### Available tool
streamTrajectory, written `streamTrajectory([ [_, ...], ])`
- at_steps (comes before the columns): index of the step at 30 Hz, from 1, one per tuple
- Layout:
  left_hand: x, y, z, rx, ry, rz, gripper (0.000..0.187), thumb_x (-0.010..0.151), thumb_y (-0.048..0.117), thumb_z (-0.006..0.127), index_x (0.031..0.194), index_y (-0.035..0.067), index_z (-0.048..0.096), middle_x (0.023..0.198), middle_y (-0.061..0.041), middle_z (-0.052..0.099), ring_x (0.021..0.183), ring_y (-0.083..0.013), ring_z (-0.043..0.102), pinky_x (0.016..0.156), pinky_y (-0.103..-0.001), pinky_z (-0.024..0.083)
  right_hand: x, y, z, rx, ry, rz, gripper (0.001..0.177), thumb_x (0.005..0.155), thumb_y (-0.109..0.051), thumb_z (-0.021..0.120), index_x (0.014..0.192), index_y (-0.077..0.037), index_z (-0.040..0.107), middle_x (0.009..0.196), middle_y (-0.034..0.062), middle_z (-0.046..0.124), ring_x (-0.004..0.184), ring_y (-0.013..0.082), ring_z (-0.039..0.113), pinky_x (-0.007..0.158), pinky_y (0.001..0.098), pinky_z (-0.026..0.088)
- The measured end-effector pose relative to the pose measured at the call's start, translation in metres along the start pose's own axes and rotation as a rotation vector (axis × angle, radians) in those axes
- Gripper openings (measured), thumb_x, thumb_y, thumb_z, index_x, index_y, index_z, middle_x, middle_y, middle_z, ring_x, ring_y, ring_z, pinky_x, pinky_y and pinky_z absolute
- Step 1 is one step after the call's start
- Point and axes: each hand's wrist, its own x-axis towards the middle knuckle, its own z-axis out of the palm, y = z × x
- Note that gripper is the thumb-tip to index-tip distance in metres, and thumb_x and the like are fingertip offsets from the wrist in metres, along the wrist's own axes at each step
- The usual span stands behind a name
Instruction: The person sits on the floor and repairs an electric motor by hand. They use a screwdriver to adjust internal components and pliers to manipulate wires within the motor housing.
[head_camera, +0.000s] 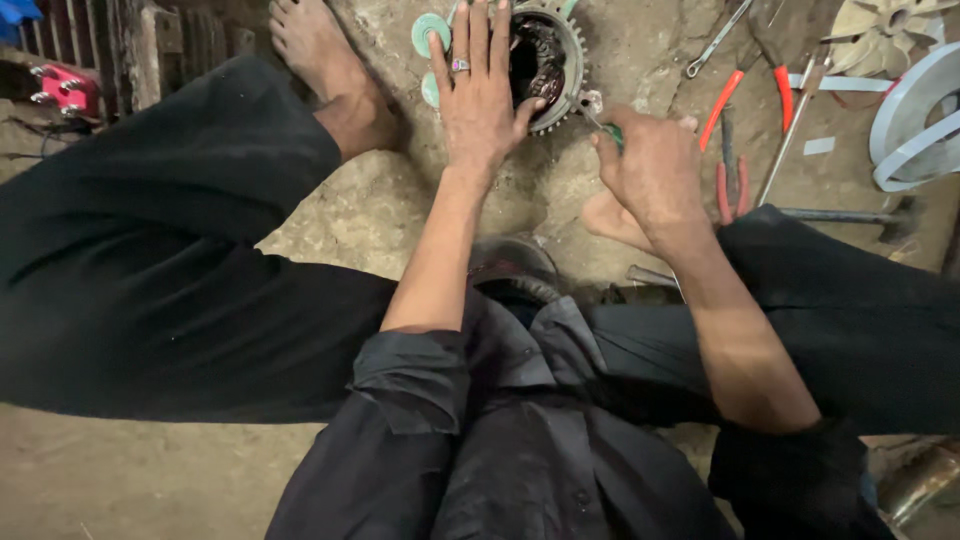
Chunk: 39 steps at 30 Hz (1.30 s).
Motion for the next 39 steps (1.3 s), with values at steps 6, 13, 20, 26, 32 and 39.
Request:
streamTrajectory([
  [6,-0.001,0.003,0.005,-0.039,0.007,0.001,0.120,0.075,0.042,0.091,0.162,0.004,0.019,0.167,-0.021,0.019,0.157,-0.0384,0.013,0.129,-0.063,0.004,0.004,0.002,0.004,0.110,-0.022,-0.011,0.023,0.097,-0.028,0.074,0.114,-0.012,0.075,0.085,0.0191,0.072,0.081,0.0422,0.069,0.081,0.0549,0.050],
  [13,0.000,-0.010,-0.003,-0.052,-0.100,0.041,0.111,0.078,0.031,0.090,0.162,0.006,0.023,0.166,-0.020,0.024,0.157,-0.0371,0.017,0.129,-0.060,0.007,0.008,-0.001,0.015,0.017,-0.051,0.035,0.021,0.094,-0.028,0.074,0.112,-0.017,0.077,0.078,0.0157,0.075,0.076,0.0409,0.070,0.091,0.0671,0.038],
  [20,0.000,-0.023,0.004,-0.070,-0.099,0.069,0.099,0.083,0.018,0.084,0.162,0.005,0.026,0.165,-0.016,0.030,0.157,-0.0335,0.020,0.130,-0.058,0.008,0.004,0.005,0.010,0.099,-0.154,0.036,0.024,0.100,-0.033,0.072,0.120,-0.018,0.074,0.090,0.0161,0.073,0.086,0.0420,0.068,0.102,0.0627,0.041],
  [26,-0.002,-0.028,0.014,-0.088,-0.085,0.062,0.087,0.087,0.015,0.079,0.158,0.002,0.031,0.163,-0.016,0.034,0.155,-0.0337,0.024,0.130,-0.057,0.009,0.008,-0.005,0.016,0.037,-0.131,0.002,0.024,0.096,-0.031,0.073,0.115,-0.017,0.076,0.085,0.0154,0.075,0.082,0.0411,0.070,0.100,0.0688,0.033],
  [32,-0.002,-0.035,0.018,-0.075,-0.044,0.076,0.065,0.097,0.011,0.069,0.155,0.004,0.041,0.159,-0.013,0.043,0.153,-0.0305,0.032,0.130,-0.053,0.012,0.007,-0.005,0.014,0.068,-0.145,-0.007,0.024,0.101,-0.030,0.072,0.119,-0.016,0.075,0.090,0.0183,0.073,0.087,0.0435,0.068,0.096,0.0595,0.043],
  [39,-0.005,-0.033,0.020,0.022,0.008,0.068,0.067,0.093,0.004,0.064,0.156,0.006,0.042,0.160,-0.011,0.045,0.153,-0.0279,0.036,0.132,-0.050,0.018,0.009,-0.015,0.011,0.152,-0.142,0.029,0.023,0.102,-0.029,0.070,0.118,-0.013,0.075,0.092,0.0195,0.071,0.088,0.0422,0.067,0.094,0.0571,0.047],
])
